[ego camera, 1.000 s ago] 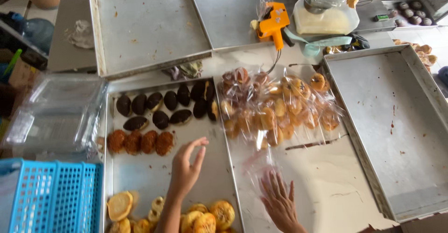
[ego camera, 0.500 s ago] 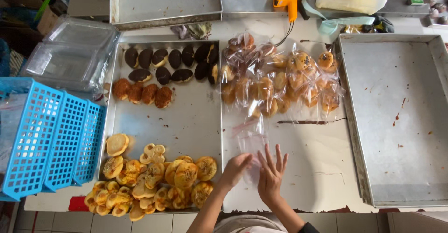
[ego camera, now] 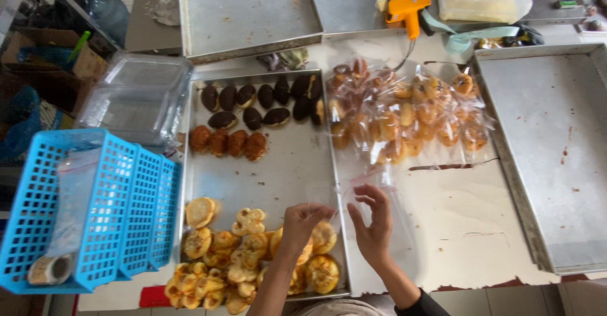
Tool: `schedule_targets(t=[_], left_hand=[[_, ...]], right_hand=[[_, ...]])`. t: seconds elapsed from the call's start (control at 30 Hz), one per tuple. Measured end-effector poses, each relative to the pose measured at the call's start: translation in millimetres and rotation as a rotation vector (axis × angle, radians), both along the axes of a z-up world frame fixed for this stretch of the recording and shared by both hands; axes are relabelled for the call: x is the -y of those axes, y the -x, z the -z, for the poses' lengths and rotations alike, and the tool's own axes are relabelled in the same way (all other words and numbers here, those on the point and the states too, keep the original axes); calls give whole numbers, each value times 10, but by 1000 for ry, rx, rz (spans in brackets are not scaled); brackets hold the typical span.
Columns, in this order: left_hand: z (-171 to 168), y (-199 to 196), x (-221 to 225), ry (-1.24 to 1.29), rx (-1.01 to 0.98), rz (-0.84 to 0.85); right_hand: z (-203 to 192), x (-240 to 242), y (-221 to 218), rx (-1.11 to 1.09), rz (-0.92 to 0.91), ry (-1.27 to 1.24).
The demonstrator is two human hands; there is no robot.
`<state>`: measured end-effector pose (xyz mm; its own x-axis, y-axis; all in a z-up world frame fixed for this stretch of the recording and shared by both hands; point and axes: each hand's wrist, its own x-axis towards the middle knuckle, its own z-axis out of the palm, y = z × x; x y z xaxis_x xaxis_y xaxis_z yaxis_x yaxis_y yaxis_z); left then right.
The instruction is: The person places individual bread items from a large metal tray into plastic bags one at a time and arranges them on the counter.
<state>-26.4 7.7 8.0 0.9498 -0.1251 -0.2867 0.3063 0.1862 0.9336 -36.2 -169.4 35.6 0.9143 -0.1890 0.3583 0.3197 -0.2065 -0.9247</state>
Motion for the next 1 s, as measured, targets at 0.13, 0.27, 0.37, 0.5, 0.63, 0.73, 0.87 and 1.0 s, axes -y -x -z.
schedule_targets(t=[0.13,0.27,0.37,0.5,0.63,0.73,0.87,1.0], left_hand=[[7,-3,-536,59,12,69],[61,31,-991,189,-6,207],[150,58,-1170,425,-80,309],[274,115,-1237,614,-204,249],[397,122,-1253,588,-227,267],[394,104,-1267,641,-188,292],[212,42,-1295,266,-17,209],[5,81,-1447,-34,-105,338]], right_hand=[[-240,-414,-72,-208,-342,-426],[-310,-694,-106,-136,-645,-600],[-298,-858,-134,-59,-788,-497],[-524,-1051,-106,-80,-688,-151],[-776,-1198,-133,56,-490,257],[-724,-1223,-143,93,-487,240],[-515,-1225,-125,3,-507,355],[-536,-1221,-77,-365,-536,741]])
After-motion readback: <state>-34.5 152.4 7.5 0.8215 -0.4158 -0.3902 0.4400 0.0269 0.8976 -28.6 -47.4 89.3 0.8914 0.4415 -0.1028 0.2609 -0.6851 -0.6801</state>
